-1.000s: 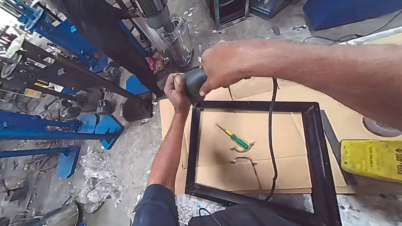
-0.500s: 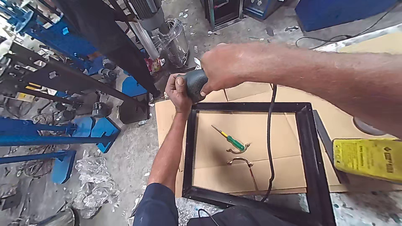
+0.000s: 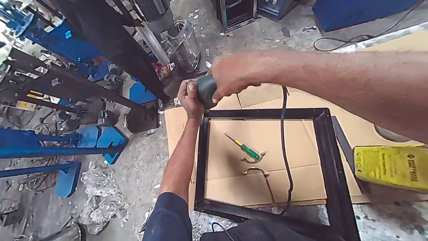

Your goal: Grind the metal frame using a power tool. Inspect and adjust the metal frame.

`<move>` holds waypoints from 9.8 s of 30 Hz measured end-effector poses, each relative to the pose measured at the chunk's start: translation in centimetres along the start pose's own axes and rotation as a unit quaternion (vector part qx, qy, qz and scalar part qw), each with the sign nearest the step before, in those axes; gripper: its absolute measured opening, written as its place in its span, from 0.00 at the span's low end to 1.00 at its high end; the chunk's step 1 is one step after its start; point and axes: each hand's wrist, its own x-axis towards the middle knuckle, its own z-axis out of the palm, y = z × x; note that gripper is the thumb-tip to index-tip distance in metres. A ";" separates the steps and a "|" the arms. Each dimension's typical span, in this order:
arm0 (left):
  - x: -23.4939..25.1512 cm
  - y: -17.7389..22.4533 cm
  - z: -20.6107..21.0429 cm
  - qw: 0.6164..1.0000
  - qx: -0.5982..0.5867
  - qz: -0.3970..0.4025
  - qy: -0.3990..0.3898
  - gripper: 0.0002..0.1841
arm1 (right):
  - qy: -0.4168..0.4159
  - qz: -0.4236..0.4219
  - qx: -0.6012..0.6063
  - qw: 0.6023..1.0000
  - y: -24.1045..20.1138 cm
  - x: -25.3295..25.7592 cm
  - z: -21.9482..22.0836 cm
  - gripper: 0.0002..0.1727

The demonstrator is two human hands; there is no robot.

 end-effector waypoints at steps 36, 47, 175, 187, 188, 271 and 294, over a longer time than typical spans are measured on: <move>-0.3 -0.4 -0.3 0.999 0.037 -0.010 0.017 0.28 | 0.027 -0.013 -0.020 0.999 0.2 1.4 0.2 0.23; -0.4 -1.0 -0.4 1.000 0.008 -0.012 0.009 0.26 | 0.140 -0.070 -0.130 0.979 1.2 0.5 1.8 0.50; -3.9 3.9 14.8 0.989 -0.112 -0.047 -0.083 0.26 | 0.069 0.129 0.016 0.989 8.6 -15.0 0.5 0.26; -6.0 1.7 18.7 0.985 -0.125 -0.054 -0.108 0.24 | 0.078 0.157 0.037 0.984 13.1 -16.2 2.1 0.27; -6.1 1.6 18.7 0.985 -0.125 -0.054 -0.110 0.24 | 0.077 0.154 0.040 0.984 13.3 -16.1 2.2 0.27; -7.0 -1.1 18.2 0.991 -0.071 -0.066 -0.091 0.25 | 0.034 0.137 0.076 0.987 15.6 -11.6 3.4 0.22; -7.3 -1.6 17.9 0.990 -0.084 -0.075 -0.089 0.26 | 0.212 0.045 -0.125 0.968 14.9 -13.7 6.3 0.29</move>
